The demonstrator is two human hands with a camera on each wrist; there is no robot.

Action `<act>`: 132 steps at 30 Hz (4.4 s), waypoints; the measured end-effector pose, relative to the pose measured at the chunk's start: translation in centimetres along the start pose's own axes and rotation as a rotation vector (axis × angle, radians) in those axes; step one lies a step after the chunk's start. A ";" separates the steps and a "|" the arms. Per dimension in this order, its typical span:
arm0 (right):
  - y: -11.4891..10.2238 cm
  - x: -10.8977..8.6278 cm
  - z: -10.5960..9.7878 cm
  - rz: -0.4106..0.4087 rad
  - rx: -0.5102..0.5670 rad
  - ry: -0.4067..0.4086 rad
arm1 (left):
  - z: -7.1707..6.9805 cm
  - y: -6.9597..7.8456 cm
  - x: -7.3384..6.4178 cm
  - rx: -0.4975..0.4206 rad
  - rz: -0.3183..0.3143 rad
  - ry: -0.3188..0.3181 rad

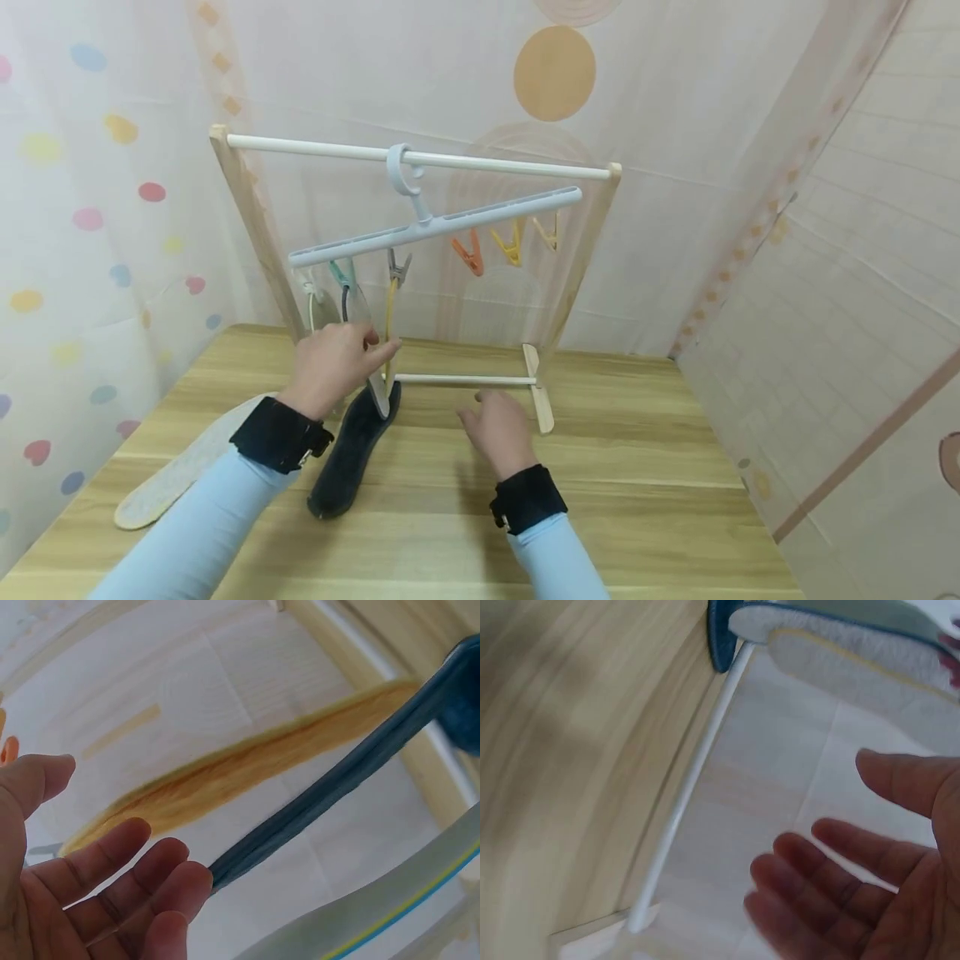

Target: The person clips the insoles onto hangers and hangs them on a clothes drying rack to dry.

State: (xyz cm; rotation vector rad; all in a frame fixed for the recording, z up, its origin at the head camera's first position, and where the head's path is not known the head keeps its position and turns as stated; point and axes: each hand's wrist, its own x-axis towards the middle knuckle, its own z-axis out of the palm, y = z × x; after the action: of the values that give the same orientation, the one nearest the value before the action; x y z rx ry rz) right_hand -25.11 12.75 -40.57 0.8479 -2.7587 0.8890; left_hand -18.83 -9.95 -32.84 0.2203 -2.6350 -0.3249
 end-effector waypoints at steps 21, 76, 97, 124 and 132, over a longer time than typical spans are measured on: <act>3.0 -2.2 0.0 -0.059 -0.095 -0.325 | 3.8 -2.9 -6.5 0.032 -0.029 -0.460; 1.3 -4.1 -0.4 0.160 -0.107 -0.459 | 3.8 -16.8 -10.5 0.074 -0.359 -0.668; 1.2 -4.2 -0.2 0.139 -0.126 -0.451 | 4.2 -16.9 -10.2 0.074 -0.391 -0.660; 1.0 -4.3 -0.5 0.120 -0.132 -0.427 | 1.2 -13.2 -9.4 -0.033 -0.170 -0.398; 1.0 -4.3 -0.6 0.116 -0.129 -0.418 | -0.3 -10.6 -8.8 -0.061 -0.081 -0.277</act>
State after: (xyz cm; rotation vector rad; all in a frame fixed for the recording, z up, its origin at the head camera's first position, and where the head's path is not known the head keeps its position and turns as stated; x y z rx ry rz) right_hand -22.09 15.77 -41.76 0.9507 -3.2091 0.5942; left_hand -9.93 -18.33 -39.18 0.2796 -2.8882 -0.4935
